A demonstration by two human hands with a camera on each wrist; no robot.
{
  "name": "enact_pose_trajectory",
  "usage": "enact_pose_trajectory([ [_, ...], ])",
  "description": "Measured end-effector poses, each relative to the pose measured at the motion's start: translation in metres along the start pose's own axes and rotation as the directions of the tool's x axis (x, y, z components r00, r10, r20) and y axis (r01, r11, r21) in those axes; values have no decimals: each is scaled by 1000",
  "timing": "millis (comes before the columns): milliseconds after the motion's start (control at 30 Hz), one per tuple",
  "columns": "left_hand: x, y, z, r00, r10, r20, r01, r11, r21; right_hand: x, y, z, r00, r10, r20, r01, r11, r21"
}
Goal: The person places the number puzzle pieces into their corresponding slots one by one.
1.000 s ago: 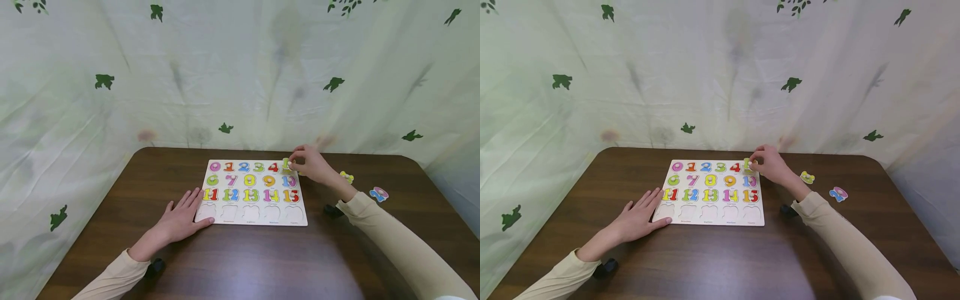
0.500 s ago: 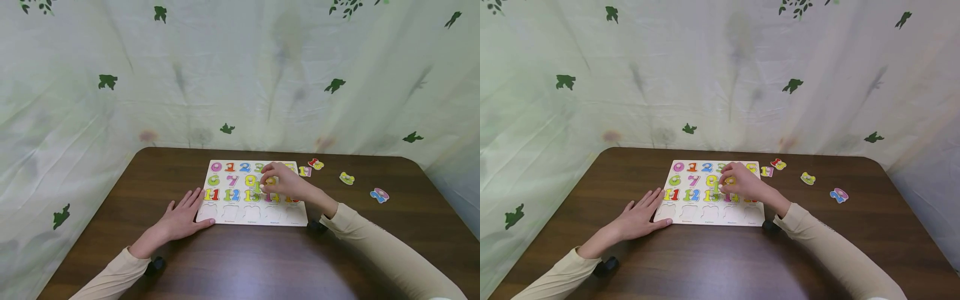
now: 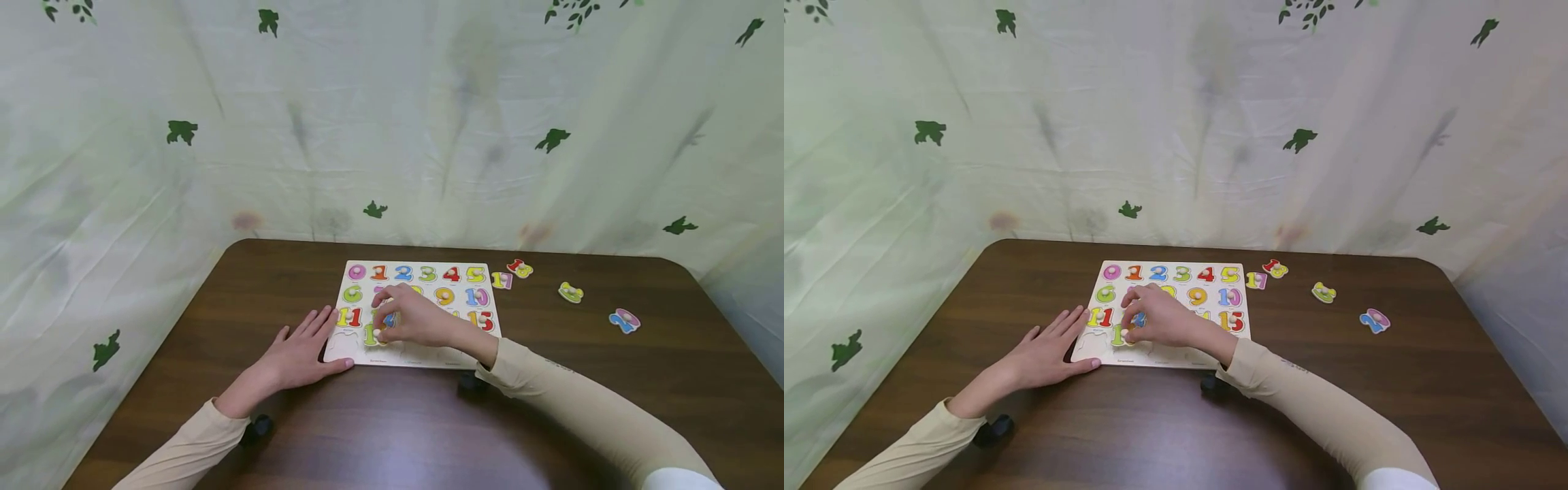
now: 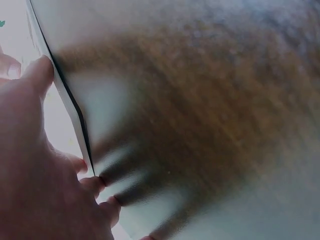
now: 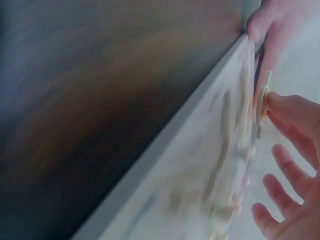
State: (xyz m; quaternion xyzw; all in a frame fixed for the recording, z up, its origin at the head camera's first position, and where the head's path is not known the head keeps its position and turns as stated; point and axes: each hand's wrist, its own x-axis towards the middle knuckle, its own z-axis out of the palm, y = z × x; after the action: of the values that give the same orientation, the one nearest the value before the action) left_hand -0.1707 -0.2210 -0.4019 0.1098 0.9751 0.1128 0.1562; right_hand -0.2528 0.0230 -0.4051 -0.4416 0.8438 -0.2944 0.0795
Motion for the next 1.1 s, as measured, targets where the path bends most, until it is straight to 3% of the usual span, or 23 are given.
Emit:
enact_pose_trajectory([
  [267, 1, -1, 3, 1000, 8, -20, -7, 1000, 16, 24, -19, 18, 998, 16, 55, -11, 996, -86],
  [567, 0, -2, 3, 1000, 8, -24, -8, 1000, 10, 43, -33, 28, 996, -29, 78, 43, 983, -176],
  [800, -2, -2, 2, 1000, 8, -25, -8, 1000, 6, 46, -39, 31, 997, 1, 79, 18, 973, -230],
  [1100, -2, -2, 3, 999, 8, -31, -7, 1000, 9, 42, -37, 30, 996, -3, 86, 21, 977, -214],
])
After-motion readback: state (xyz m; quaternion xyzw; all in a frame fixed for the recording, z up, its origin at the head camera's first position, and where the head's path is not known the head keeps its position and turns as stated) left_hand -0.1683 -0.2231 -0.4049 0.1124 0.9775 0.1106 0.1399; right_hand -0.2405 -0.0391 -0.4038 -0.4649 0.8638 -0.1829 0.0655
